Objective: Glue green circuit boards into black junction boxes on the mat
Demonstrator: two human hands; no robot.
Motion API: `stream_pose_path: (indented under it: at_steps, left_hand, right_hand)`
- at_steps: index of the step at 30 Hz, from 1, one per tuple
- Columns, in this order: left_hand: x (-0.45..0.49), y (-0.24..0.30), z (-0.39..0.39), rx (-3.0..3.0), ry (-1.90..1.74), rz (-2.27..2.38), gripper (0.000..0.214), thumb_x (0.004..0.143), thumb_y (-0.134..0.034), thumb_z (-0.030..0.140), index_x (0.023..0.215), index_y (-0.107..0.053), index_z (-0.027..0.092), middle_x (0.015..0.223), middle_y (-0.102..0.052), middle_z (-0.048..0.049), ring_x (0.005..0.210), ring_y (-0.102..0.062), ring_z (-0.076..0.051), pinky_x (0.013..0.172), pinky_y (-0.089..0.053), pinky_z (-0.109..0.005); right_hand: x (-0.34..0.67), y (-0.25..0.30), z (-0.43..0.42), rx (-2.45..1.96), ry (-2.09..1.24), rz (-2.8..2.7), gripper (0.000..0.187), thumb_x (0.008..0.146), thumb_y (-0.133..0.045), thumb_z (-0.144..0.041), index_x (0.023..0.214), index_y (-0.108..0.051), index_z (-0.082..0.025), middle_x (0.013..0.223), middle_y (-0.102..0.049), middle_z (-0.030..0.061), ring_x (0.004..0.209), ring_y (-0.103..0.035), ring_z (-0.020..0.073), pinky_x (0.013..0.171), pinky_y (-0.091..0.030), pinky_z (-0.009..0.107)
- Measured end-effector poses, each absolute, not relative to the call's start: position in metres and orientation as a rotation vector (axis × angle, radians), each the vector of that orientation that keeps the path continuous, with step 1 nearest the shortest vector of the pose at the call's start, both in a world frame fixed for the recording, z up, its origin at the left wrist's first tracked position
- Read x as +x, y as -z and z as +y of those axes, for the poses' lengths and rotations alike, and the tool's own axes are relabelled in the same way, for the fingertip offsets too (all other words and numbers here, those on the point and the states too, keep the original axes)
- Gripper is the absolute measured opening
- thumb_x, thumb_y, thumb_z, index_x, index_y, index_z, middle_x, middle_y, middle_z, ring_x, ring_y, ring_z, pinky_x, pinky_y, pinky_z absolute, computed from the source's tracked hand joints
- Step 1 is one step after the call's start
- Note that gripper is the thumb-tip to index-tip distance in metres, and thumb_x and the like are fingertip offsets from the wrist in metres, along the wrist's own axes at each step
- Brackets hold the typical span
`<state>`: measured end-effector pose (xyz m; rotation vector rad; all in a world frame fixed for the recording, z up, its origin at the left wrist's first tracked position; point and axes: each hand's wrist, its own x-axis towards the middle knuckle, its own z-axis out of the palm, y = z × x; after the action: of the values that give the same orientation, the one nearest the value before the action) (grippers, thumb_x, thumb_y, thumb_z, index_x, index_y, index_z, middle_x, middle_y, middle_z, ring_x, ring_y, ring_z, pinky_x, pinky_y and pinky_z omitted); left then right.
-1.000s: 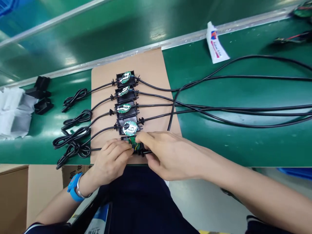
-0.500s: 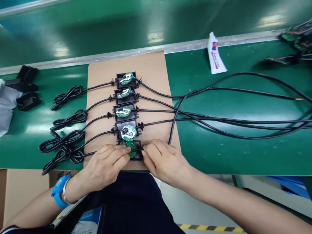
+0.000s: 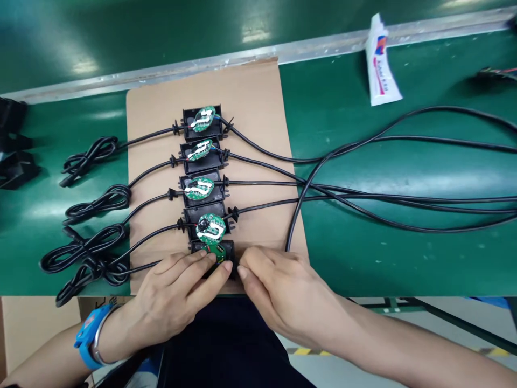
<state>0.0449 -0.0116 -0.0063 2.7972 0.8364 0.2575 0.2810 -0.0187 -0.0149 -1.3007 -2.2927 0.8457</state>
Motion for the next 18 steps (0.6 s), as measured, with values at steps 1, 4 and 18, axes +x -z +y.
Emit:
stream_pose_path:
  at_steps: [1, 4, 18]
  left_hand:
    - [0.044, 0.007, -0.011, 2.798, -0.253, 0.836, 0.045, 0.096, -0.039, 0.008, 0.138, -0.055, 0.015, 0.122, -0.069, -0.0080, 0.111, -0.064, -0.021, 0.094, -0.049, -0.033]
    - [0.044, 0.008, -0.012, 2.823, -0.246, 0.833, 0.046, 0.097, -0.036, 0.008, 0.138, -0.056, 0.014, 0.122, -0.069, -0.0067, 0.111, -0.063, -0.021, 0.093, -0.047, -0.033]
    - [0.059, 0.008, -0.023, 2.816, -0.111, 1.006, 0.043, 0.093, -0.041, 0.005, 0.131, -0.060, 0.011, 0.109, -0.067, -0.0054, 0.100, -0.056, -0.019, 0.087, -0.039, -0.037]
  right_hand:
    - [0.281, 0.015, -0.019, -1.305, -0.861, -2.290, 0.023, 0.100, -0.039, -0.016, 0.077, -0.041, -0.021, 0.062, -0.049, -0.0041, 0.052, -0.050, 0.0085, 0.052, -0.039, 0.021]
    - [0.280, 0.017, -0.018, -1.327, -0.784, -2.334, 0.022, 0.098, -0.040, -0.015, 0.077, -0.042, -0.021, 0.064, -0.050, -0.0034, 0.052, -0.048, 0.0091, 0.053, -0.038, 0.022]
    - [0.278, 0.037, -0.012, -1.195, -0.339, -2.481, 0.022, 0.091, -0.049, -0.016, 0.069, -0.054, -0.019, 0.072, -0.051, 0.0051, 0.071, -0.042, 0.0197, 0.067, -0.033, 0.035]
